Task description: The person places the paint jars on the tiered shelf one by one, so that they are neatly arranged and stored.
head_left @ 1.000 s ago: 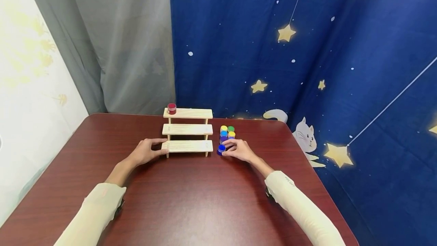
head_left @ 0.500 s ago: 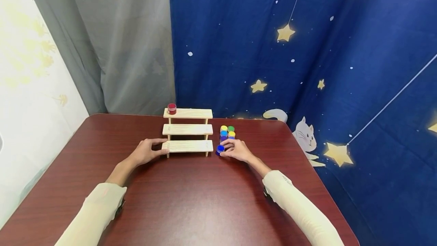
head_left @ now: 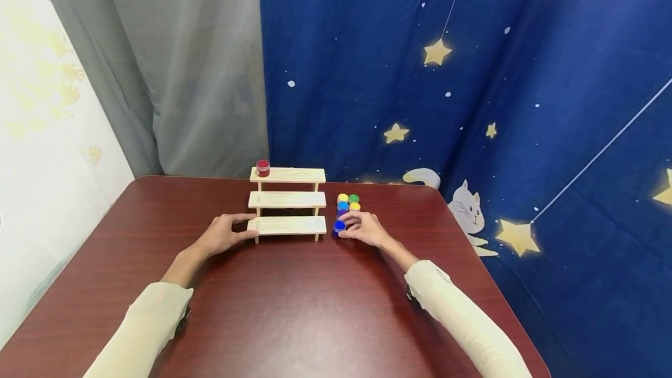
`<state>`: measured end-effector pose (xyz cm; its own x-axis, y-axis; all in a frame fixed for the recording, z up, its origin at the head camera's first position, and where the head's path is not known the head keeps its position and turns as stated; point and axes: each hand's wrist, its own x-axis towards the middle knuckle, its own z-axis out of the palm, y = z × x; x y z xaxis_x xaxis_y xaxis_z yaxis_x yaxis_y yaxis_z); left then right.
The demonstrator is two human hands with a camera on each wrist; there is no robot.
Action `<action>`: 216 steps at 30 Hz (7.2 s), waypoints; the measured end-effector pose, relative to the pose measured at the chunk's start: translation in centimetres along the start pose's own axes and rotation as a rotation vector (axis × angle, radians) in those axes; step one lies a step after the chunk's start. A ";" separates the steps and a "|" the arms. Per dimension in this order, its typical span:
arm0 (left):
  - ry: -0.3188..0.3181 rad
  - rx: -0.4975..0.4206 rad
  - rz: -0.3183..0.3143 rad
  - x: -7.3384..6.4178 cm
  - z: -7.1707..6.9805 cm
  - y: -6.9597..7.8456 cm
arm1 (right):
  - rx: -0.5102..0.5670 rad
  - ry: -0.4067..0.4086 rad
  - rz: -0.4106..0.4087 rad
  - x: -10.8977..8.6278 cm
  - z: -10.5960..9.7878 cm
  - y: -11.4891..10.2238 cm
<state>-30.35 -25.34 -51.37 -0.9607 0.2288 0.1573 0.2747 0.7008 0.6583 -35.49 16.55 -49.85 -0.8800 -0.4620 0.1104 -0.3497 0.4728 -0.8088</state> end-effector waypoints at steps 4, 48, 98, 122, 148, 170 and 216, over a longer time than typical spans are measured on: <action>0.009 0.003 0.006 -0.1 -0.1 0.1 | -0.017 0.003 0.010 0.4 -0.4 -0.7; 0.024 -0.020 0.024 -0.1 0.2 0.0 | -0.106 0.035 -0.132 7.8 -0.5 -9.3; 0.041 -0.016 -0.001 0.3 0.3 0.2 | -0.050 0.157 -0.033 14.9 3.4 -11.6; 0.028 -0.025 -0.010 0.1 0.4 0.4 | 0.015 0.157 -0.040 14.2 3.4 -11.1; 0.035 -0.013 -0.002 -0.6 0.1 0.4 | -0.023 0.052 -0.101 9.8 -0.1 -10.0; 0.040 0.011 0.011 -0.7 0.1 0.7 | -0.048 0.090 -0.051 5.7 -3.2 -6.8; 0.034 0.001 -0.003 -0.7 0.1 0.4 | -0.083 0.145 0.039 1.0 -4.6 0.9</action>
<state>-29.60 -25.13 -51.34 -0.9624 0.2033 0.1803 0.2716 0.7019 0.6585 -38.13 19.99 -47.82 -0.9284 -0.3318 0.1671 -0.3345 0.5509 -0.7646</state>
